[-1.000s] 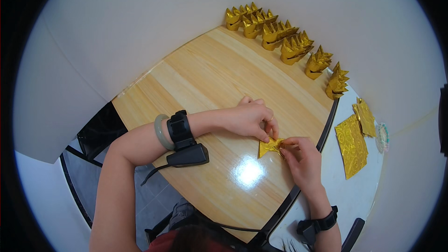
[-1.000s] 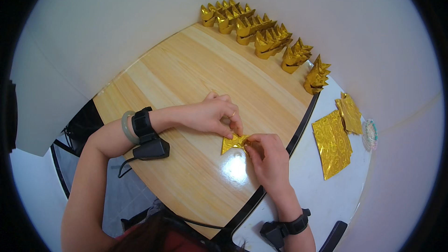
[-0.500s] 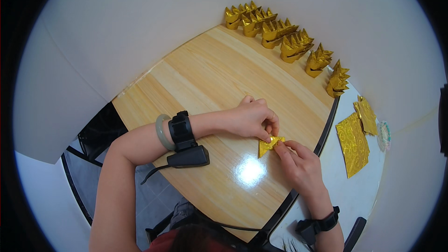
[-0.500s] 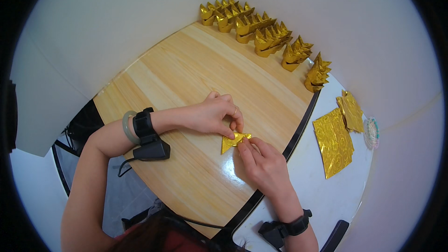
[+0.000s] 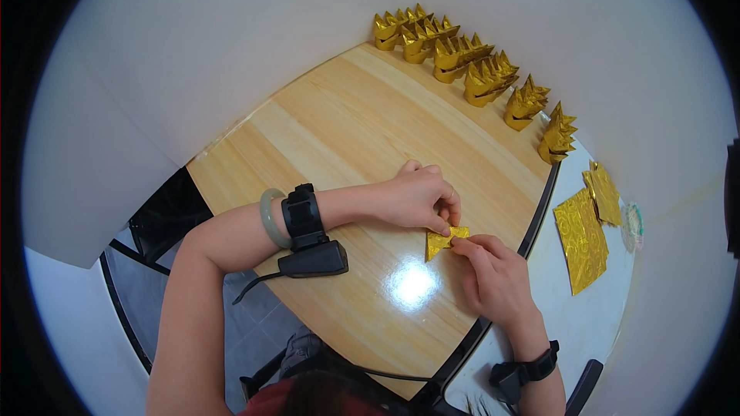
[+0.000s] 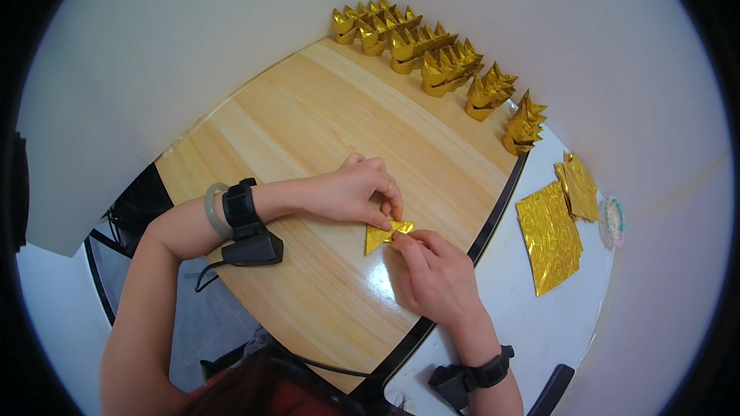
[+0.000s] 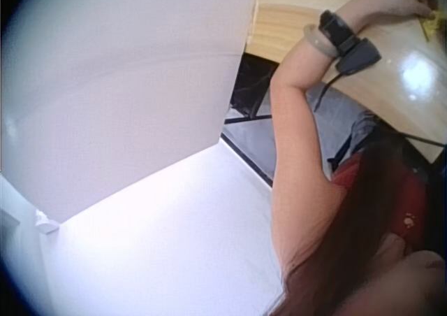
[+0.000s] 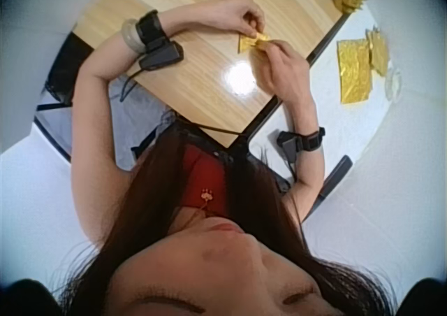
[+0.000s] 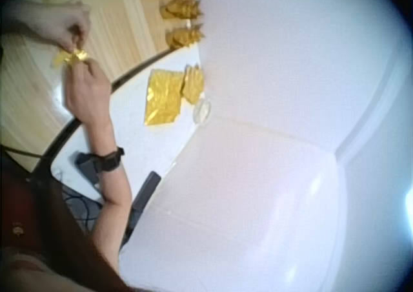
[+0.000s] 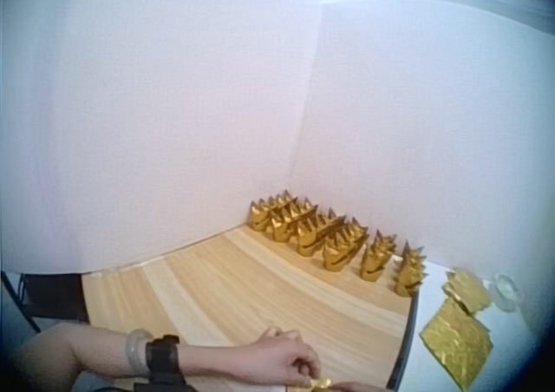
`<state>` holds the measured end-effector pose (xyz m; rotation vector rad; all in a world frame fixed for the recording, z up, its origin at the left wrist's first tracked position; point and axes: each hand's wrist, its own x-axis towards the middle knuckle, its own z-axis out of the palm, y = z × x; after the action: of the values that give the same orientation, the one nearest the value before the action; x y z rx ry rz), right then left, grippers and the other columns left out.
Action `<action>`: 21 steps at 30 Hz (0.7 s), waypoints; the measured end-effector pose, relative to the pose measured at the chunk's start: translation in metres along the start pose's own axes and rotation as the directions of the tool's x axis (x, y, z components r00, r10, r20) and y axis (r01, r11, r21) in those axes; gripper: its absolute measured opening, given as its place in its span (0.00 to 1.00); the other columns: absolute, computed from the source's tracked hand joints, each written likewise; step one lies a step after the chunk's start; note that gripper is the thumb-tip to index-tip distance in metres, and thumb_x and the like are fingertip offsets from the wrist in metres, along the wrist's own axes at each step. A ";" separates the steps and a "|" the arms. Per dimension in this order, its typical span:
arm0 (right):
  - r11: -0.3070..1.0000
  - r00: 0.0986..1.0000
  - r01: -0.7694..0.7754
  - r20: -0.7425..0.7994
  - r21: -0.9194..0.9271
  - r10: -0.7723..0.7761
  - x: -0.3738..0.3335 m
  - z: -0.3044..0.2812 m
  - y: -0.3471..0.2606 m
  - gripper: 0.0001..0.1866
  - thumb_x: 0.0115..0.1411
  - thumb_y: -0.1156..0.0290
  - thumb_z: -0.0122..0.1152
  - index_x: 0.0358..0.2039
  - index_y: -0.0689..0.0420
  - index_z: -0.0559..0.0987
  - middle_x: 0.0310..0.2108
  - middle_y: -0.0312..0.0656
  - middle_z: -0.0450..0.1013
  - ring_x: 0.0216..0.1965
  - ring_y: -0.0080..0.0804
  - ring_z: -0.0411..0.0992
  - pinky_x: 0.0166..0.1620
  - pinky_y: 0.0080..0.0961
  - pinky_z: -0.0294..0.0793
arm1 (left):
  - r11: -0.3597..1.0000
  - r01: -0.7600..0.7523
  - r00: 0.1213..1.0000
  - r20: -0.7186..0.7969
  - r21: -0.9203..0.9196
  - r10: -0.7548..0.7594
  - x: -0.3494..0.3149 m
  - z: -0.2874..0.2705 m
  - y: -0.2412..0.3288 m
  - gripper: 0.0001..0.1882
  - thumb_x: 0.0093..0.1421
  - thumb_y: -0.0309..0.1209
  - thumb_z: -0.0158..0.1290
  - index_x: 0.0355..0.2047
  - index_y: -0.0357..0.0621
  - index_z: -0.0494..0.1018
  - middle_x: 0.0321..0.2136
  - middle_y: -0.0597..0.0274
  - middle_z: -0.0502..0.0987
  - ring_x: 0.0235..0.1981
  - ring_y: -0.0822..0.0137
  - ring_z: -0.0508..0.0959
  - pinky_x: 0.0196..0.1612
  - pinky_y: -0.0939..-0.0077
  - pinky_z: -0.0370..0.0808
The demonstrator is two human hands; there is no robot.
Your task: Folding pieces of gold foil paper into decorative ingot shapes.
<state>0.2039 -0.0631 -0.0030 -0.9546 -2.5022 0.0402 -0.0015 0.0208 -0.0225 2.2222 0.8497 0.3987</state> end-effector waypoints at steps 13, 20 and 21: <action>0.984 0.972 -0.171 0.172 0.048 0.161 -0.008 -0.003 0.004 0.17 0.53 0.78 0.51 0.45 0.58 0.69 0.49 0.47 0.72 0.53 0.42 0.68 0.59 0.43 0.61 | 0.998 0.033 0.999 -0.014 0.056 -0.032 0.002 0.005 0.004 0.10 0.49 0.38 0.61 0.32 0.55 0.77 0.25 0.77 0.76 0.42 0.68 0.67 0.51 0.68 0.53; 0.982 0.928 -0.173 0.320 -0.077 0.189 -0.013 -0.021 -0.014 0.22 0.58 0.71 0.53 0.52 0.63 0.65 0.51 0.48 0.70 0.56 0.39 0.66 0.61 0.43 0.58 | 0.994 0.073 0.997 -0.005 0.078 -0.073 -0.001 0.003 0.010 0.11 0.50 0.37 0.59 0.33 0.52 0.75 0.24 0.75 0.75 0.43 0.67 0.66 0.52 0.68 0.54; 0.982 0.929 -0.172 0.320 -0.076 0.188 -0.013 -0.026 -0.017 0.22 0.58 0.71 0.53 0.52 0.63 0.65 0.51 0.48 0.70 0.56 0.39 0.66 0.61 0.43 0.58 | 0.994 0.078 0.997 -0.002 0.080 -0.078 -0.001 0.003 0.011 0.11 0.50 0.37 0.60 0.33 0.52 0.75 0.24 0.75 0.75 0.43 0.68 0.66 0.51 0.68 0.54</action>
<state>0.2131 -0.0878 0.0178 -1.2875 -2.7119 0.2152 0.0045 0.0126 -0.0168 2.2540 0.9640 0.3318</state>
